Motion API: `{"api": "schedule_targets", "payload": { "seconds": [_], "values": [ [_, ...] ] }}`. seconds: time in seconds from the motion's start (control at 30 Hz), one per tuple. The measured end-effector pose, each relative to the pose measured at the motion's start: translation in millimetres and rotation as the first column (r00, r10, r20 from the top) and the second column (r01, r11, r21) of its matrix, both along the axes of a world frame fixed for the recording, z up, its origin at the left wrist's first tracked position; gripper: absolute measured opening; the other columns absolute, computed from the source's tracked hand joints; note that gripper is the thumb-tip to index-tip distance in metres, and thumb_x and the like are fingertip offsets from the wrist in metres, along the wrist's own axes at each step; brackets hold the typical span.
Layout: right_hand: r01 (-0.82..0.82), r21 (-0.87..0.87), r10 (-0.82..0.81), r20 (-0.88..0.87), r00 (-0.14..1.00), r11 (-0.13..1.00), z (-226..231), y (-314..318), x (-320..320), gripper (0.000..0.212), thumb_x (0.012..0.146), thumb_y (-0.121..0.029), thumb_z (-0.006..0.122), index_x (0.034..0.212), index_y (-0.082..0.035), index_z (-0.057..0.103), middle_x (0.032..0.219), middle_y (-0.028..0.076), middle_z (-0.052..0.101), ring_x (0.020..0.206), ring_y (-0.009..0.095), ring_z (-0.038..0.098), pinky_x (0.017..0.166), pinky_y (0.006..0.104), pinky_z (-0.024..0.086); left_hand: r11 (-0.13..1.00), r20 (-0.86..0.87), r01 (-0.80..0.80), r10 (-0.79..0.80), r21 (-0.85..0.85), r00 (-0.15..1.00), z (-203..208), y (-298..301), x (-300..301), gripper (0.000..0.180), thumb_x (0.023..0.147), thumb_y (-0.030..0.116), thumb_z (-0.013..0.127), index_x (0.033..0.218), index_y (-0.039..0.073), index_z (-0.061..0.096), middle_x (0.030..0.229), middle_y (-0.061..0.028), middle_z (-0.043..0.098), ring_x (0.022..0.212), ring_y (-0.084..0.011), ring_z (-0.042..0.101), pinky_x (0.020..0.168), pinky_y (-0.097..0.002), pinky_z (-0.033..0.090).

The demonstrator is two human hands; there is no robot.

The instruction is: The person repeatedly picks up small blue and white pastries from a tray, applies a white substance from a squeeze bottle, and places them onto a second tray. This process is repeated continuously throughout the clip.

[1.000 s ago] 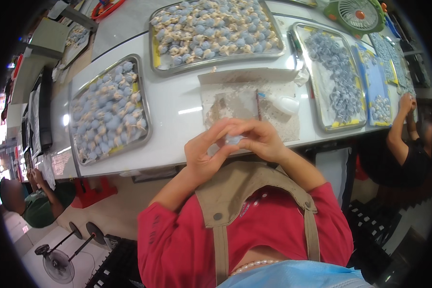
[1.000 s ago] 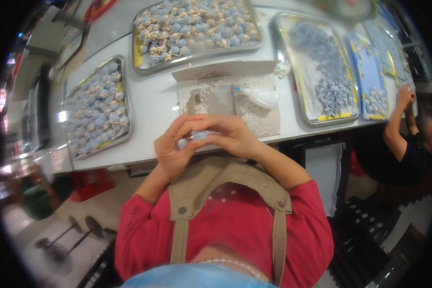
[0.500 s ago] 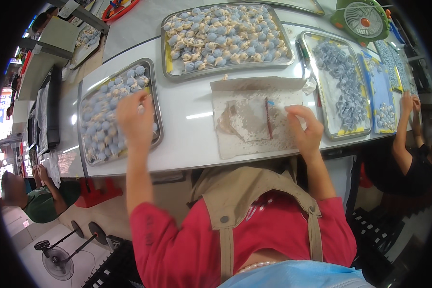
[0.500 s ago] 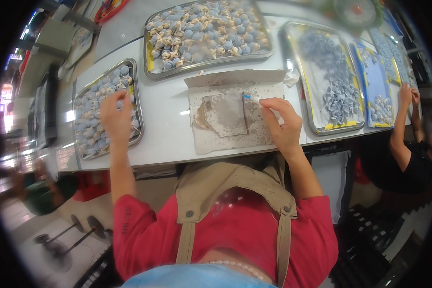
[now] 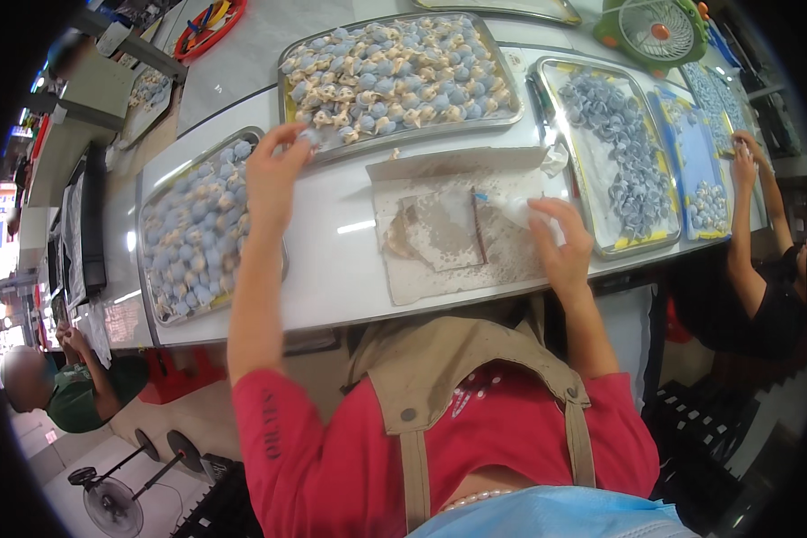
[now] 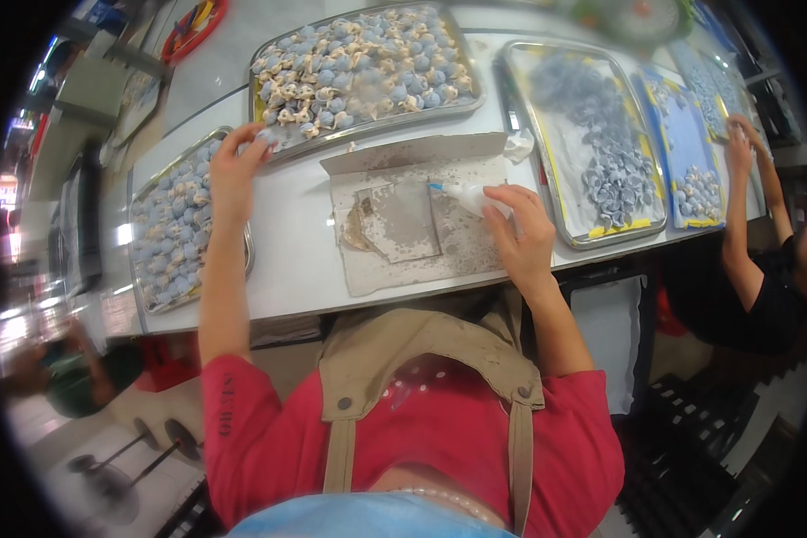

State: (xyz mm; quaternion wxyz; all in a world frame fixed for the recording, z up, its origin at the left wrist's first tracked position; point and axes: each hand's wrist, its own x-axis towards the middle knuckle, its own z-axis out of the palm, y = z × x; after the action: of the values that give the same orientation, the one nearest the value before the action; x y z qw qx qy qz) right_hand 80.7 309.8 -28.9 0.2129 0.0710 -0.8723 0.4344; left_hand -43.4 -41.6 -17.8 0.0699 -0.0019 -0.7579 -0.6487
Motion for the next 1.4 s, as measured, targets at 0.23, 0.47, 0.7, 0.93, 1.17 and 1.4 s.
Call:
{"api": "schedule_targets", "payload": {
  "seconds": [0.23, 0.47, 0.7, 0.93, 1.17, 1.4],
  "values": [
    [0.063, 0.277, -0.090, 0.086, 0.992, 0.959, -14.6, 8.6, -7.0, 0.038, 0.081, -0.025, 0.063, 0.114, -0.005, 0.057, 0.107, 0.011, 0.059, 0.102, 0.029, 0.048, 0.088, 0.0390, 0.036, 0.519, 0.343, -0.065, -0.461, 0.852, 0.819, 5.1, 66.7, 131.3, 0.040, 0.089, 0.012, 0.054, 0.127, 0.008, 0.043, 0.102, -0.0114, 0.060, 0.079, -0.0168, 0.058, 0.067, -0.0237, 0.048],
    [0.017, 0.161, -0.056, 0.236, 0.970, 0.987, -7.4, 4.5, 8.0, 0.032, 0.077, -0.017, 0.067, 0.104, -0.002, 0.059, 0.095, 0.013, 0.060, 0.084, 0.023, 0.056, 0.076, 0.0327, 0.044, 0.440, 0.341, -0.054, -0.607, 0.896, 0.718, -10.9, 107.0, 156.6, 0.042, 0.089, 0.005, 0.054, 0.129, 0.005, 0.043, 0.117, -0.0099, 0.053, 0.085, -0.0144, 0.055, 0.075, -0.0212, 0.048],
    [0.013, -0.283, 0.062, 0.255, 0.965, 0.959, 19.2, -6.4, 33.6, 0.027, 0.073, -0.016, 0.072, 0.092, -0.002, 0.060, 0.083, 0.009, 0.060, 0.078, 0.024, 0.051, 0.072, 0.0313, 0.041, 0.596, 0.411, -0.009, -0.542, 0.803, 0.733, -6.1, 115.9, 155.5, 0.042, 0.088, 0.002, 0.055, 0.128, 0.002, 0.043, 0.117, -0.0109, 0.055, 0.095, -0.0167, 0.060, 0.080, -0.0243, 0.048],
    [-0.164, 0.073, 0.163, 0.009, 0.987, 0.984, 48.9, -6.0, 33.8, 0.030, 0.062, -0.022, 0.081, 0.078, -0.005, 0.062, 0.076, 0.005, 0.057, 0.074, 0.023, 0.045, 0.071, 0.0319, 0.036, 0.802, 0.302, 0.172, -0.401, 0.572, 0.865, -11.6, 117.7, 165.9, 0.039, 0.086, 0.001, 0.057, 0.124, -0.002, 0.046, 0.117, -0.0127, 0.055, 0.090, -0.0145, 0.061, 0.081, -0.0244, 0.048],
    [-0.153, 0.191, 0.166, -0.054, 0.985, 0.970, 56.0, -20.6, 33.5, 0.036, 0.055, -0.029, 0.084, 0.075, -0.007, 0.062, 0.069, 0.001, 0.056, 0.073, 0.023, 0.046, 0.069, 0.0332, 0.035, 0.797, 0.307, 0.154, -0.392, 0.584, 0.867, -11.3, 118.8, 168.5, 0.037, 0.085, -0.003, 0.058, 0.121, -0.003, 0.048, 0.116, -0.0110, 0.056, 0.088, -0.0114, 0.059, 0.078, -0.0238, 0.049],
    [-0.189, 0.241, 0.211, -0.069, 0.975, 0.952, 57.5, -24.4, 30.9, 0.036, 0.055, -0.029, 0.084, 0.073, -0.008, 0.062, 0.068, -0.001, 0.055, 0.071, 0.022, 0.046, 0.071, 0.0337, 0.032, 0.804, 0.292, 0.164, -0.386, 0.572, 0.875, -14.1, 119.9, 169.8, 0.039, 0.084, -0.004, 0.059, 0.122, -0.003, 0.048, 0.113, -0.0099, 0.056, 0.087, -0.0109, 0.058, 0.078, -0.0229, 0.048]
  ]
}}
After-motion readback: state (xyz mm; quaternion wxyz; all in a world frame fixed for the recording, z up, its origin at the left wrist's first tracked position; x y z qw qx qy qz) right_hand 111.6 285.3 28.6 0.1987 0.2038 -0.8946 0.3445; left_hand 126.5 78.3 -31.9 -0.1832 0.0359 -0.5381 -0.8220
